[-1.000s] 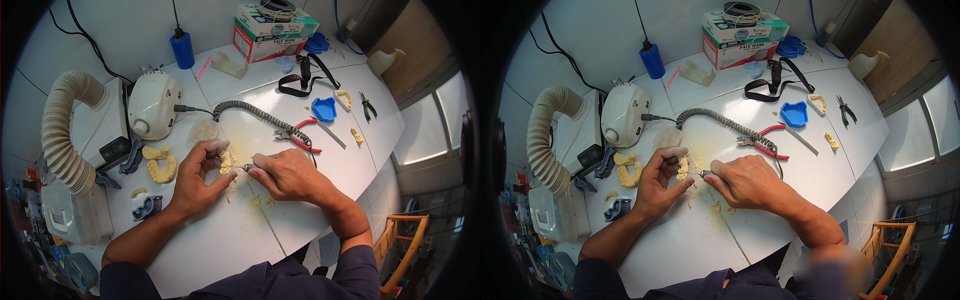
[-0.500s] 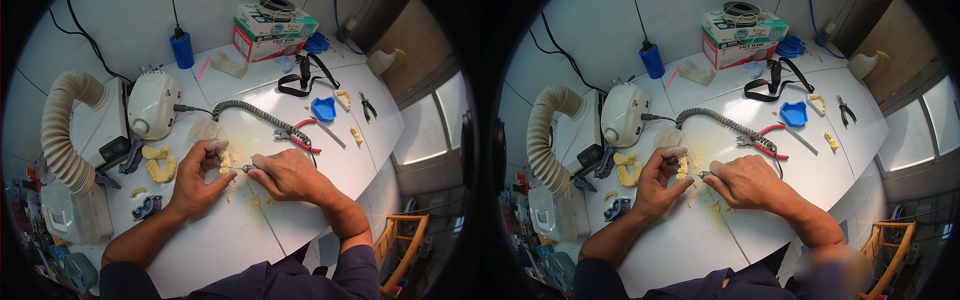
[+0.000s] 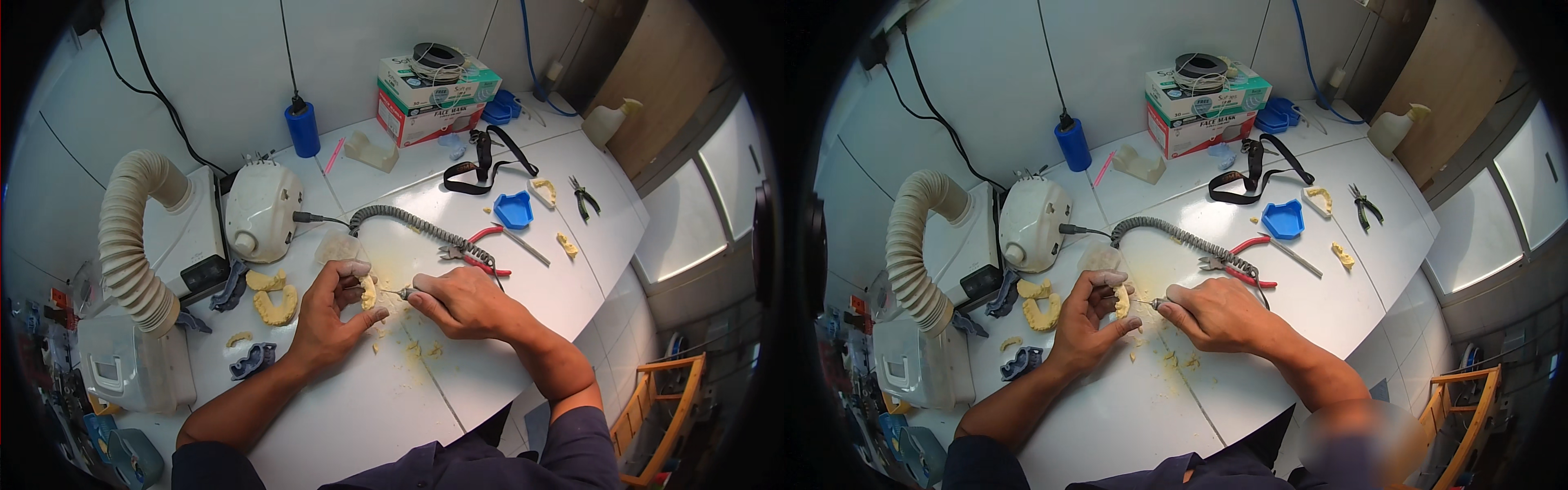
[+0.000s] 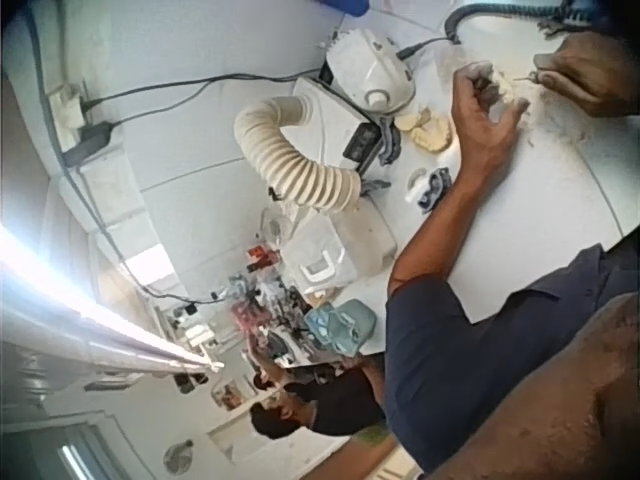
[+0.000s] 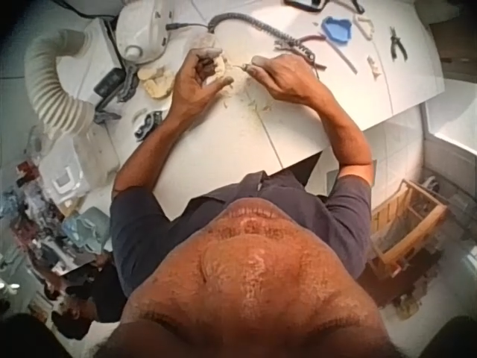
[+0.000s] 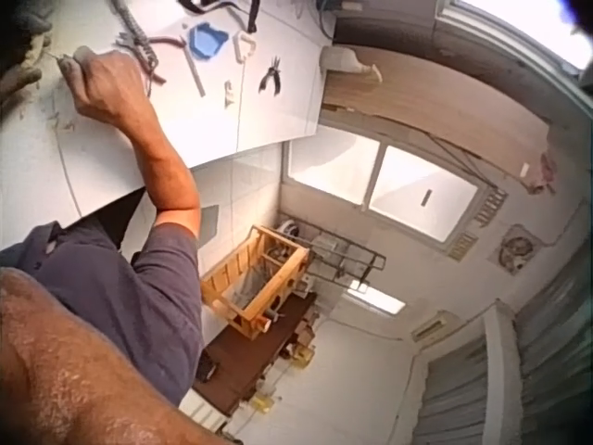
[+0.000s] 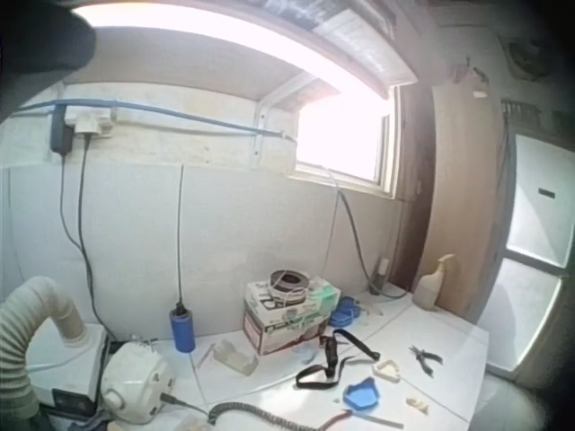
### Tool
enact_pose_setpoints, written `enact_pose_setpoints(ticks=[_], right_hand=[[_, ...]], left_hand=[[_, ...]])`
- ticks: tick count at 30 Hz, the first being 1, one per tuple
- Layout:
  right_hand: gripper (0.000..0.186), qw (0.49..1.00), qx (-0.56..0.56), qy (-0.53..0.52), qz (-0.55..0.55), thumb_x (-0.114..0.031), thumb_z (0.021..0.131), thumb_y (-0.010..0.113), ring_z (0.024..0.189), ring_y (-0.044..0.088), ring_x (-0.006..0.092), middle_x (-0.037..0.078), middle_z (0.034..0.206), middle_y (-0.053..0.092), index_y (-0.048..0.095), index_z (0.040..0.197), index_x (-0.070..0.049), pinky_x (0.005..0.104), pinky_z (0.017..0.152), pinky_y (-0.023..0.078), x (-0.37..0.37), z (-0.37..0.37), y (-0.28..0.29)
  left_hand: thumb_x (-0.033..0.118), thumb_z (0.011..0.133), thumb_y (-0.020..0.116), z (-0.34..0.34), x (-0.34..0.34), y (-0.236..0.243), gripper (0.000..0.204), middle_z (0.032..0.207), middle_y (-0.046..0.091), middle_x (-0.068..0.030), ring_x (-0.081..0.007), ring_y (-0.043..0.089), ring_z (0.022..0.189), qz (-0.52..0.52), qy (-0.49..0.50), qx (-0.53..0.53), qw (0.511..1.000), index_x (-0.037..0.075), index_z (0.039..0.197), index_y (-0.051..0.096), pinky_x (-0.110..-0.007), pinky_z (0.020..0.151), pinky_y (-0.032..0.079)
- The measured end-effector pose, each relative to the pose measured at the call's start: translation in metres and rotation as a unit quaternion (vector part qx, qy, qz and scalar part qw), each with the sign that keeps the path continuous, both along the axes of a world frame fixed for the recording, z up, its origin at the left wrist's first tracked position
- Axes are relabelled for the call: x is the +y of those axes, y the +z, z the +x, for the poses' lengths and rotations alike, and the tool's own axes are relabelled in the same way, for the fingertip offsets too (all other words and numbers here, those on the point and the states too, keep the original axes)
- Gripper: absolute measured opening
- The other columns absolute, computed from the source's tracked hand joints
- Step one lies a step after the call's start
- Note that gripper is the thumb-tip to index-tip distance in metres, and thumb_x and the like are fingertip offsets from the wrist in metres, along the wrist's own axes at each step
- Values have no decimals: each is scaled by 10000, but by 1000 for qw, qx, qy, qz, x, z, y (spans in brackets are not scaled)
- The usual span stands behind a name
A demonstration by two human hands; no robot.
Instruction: Trimming or carving a dental plaster model using a dental drill handpiece.
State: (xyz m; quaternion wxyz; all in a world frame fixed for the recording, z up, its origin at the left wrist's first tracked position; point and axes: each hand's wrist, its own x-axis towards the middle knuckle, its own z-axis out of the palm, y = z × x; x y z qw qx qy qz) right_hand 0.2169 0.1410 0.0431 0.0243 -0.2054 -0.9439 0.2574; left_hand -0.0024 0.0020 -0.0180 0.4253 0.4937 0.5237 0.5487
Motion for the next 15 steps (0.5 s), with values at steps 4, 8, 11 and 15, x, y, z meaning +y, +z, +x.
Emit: enact_pose_setpoints(ticks=[4,8,11,15], right_hand=[[439,1000,15,-18,-4,-403,1134,473,719,665,445,216,694,648,652,952,-46,549,719,502,6,2,-3],[449,999,33,-38,0,-376,1140,469,714,618,446,221,700,592,626,899,-31,536,704,472,8,2,-5],[477,999,28,-45,7,-402,1145,458,718,614,446,224,716,601,649,915,-30,534,714,472,8,-2,-2],[553,999,20,-44,-7,-480,1142,450,770,666,446,236,778,680,717,961,-30,547,755,508,10,-3,-3]], left_hand=[[-52,887,841,1,3,3,619,1356,565,-114,-219,620,1309,-11,-13,1,1000,21,1390,487,-358,1122,551],[-42,887,843,4,9,5,629,1339,574,-115,-214,654,1253,16,-15,36,999,-10,1422,513,-339,1085,572],[-34,889,842,4,7,12,628,1327,592,-118,-202,670,1212,13,-19,83,996,-22,1441,543,-329,1061,579],[43,877,877,5,6,6,614,1311,614,-115,-193,689,1086,47,2,94,994,13,1430,613,-322,957,608]])
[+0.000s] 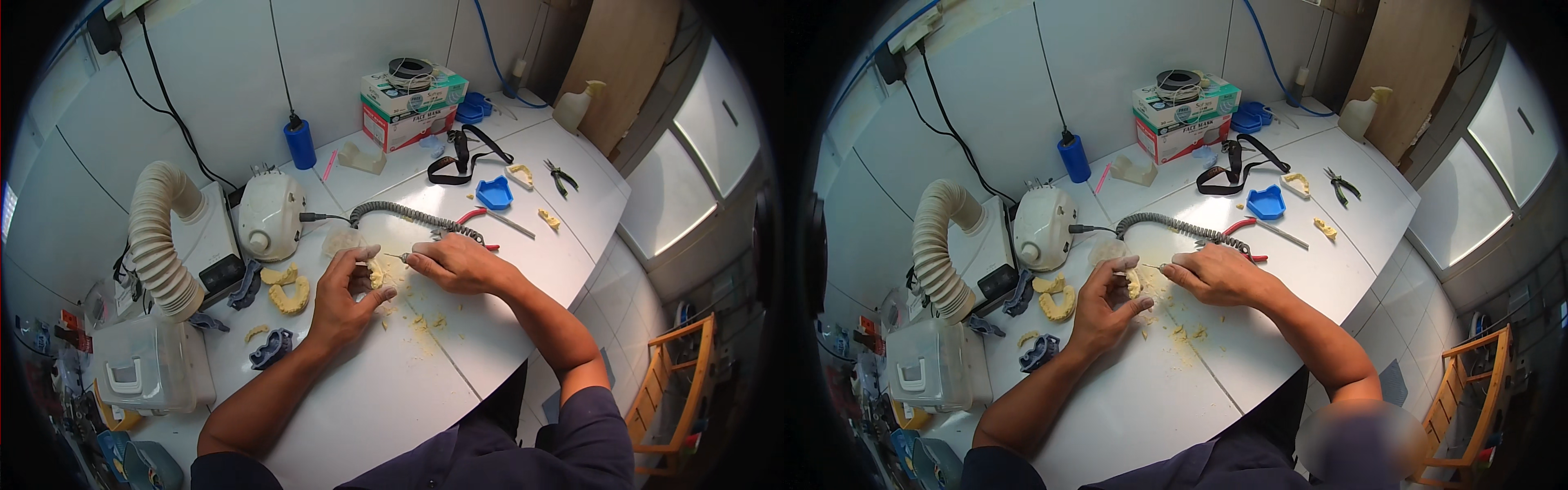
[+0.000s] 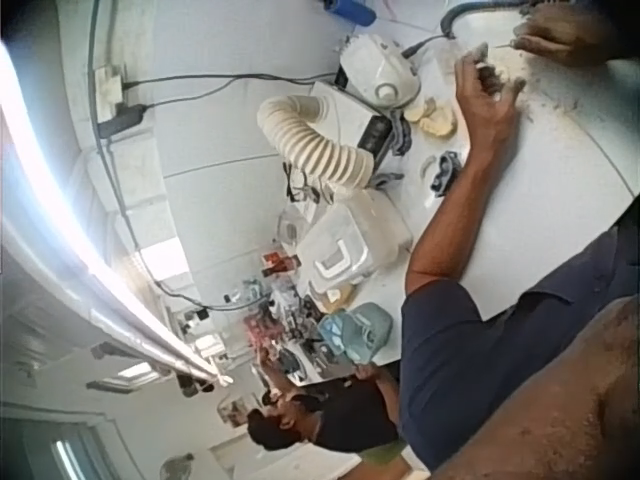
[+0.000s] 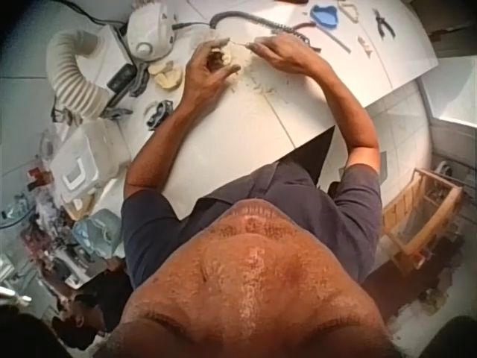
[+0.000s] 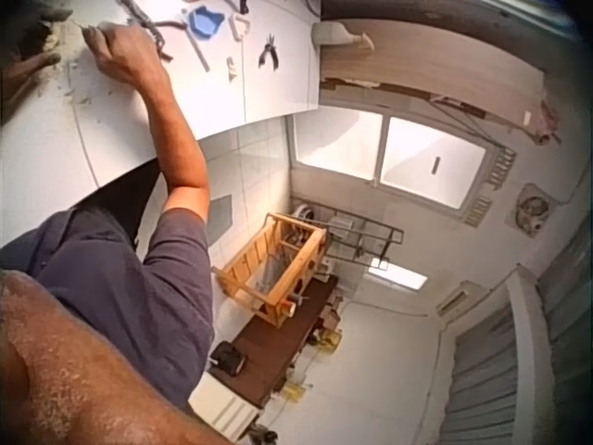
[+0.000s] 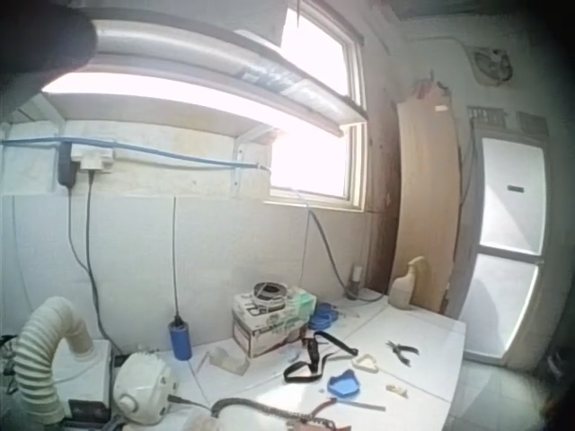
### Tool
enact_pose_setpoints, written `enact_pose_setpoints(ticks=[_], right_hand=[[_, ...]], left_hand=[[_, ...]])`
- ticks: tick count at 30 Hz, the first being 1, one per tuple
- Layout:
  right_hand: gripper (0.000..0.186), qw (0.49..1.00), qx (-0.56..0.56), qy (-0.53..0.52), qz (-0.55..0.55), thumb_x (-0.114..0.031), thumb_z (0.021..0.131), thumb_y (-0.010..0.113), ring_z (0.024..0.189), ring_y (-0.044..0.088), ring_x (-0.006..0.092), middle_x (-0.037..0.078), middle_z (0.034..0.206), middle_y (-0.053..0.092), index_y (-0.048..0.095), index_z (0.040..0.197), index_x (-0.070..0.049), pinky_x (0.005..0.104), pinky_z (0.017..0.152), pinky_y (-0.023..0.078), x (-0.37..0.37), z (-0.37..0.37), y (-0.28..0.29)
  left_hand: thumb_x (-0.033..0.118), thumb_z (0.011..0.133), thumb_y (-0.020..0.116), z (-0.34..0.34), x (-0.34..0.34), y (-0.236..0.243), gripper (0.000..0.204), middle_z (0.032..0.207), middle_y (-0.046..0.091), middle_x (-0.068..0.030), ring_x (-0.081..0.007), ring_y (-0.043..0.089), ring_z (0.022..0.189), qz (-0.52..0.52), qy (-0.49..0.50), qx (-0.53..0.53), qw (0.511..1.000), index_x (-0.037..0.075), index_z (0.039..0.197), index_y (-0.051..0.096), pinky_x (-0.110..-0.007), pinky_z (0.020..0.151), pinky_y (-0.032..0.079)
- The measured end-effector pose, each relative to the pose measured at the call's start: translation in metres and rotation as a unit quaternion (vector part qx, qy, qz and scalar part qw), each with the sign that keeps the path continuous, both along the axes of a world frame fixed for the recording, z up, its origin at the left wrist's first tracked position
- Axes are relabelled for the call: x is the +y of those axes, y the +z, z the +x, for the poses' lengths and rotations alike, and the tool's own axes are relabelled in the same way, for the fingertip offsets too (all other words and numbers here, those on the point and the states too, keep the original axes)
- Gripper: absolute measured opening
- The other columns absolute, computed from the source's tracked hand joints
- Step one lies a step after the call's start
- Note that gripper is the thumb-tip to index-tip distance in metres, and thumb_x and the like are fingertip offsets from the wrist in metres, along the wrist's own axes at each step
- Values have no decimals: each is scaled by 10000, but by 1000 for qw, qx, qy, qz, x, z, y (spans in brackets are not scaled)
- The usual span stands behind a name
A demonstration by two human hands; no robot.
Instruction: Trimming or carving a dental plaster model using a dental drill handpiece.
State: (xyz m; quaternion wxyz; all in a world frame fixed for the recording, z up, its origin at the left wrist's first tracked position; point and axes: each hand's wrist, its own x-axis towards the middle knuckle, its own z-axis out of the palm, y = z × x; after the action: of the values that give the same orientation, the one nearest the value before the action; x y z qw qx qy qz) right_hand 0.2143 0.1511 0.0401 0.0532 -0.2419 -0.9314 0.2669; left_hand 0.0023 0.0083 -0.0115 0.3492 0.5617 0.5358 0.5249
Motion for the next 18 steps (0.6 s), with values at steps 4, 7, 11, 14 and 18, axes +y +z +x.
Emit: enact_pose_setpoints(ticks=[4,7,11,14,18], right_hand=[[559,1000,8,3,-10,-483,1144,448,773,668,433,237,779,675,711,946,-31,545,749,505,-2,5,0],[543,999,-2,-1,43,-477,1144,450,756,669,427,219,753,664,699,949,-36,542,740,503,-9,12,-4],[455,994,39,-9,104,-440,1123,520,718,646,411,193,713,621,643,920,-53,526,707,484,-21,18,-11],[434,991,27,-6,128,-444,1108,557,701,646,409,184,701,619,629,916,-62,522,689,484,-26,20,-8],[458,989,13,3,146,-480,1101,560,697,671,415,183,695,643,643,928,-65,528,679,498,-24,17,-10]], left_hand=[[39,896,860,0,-1,-5,640,1337,606,-125,-187,678,1133,-2,15,-11,1000,-23,1460,564,-325,1010,588],[-13,910,830,3,-2,-1,654,1380,593,-135,-186,660,1196,-7,1,-8,1000,-44,1486,521,-330,1071,565],[-39,915,808,3,-2,-4,642,1380,605,-155,-215,658,1257,4,-10,-19,1000,-40,1481,503,-343,1104,556],[-52,919,795,4,-3,-6,610,1359,617,-173,-230,660,1275,4,-15,-46,999,-36,1455,504,-348,1115,552],[-65,924,781,4,-3,-7,580,1305,644,-180,-234,676,1255,-1,-14,-44,999,-35,1434,507,-346,1114,553]])
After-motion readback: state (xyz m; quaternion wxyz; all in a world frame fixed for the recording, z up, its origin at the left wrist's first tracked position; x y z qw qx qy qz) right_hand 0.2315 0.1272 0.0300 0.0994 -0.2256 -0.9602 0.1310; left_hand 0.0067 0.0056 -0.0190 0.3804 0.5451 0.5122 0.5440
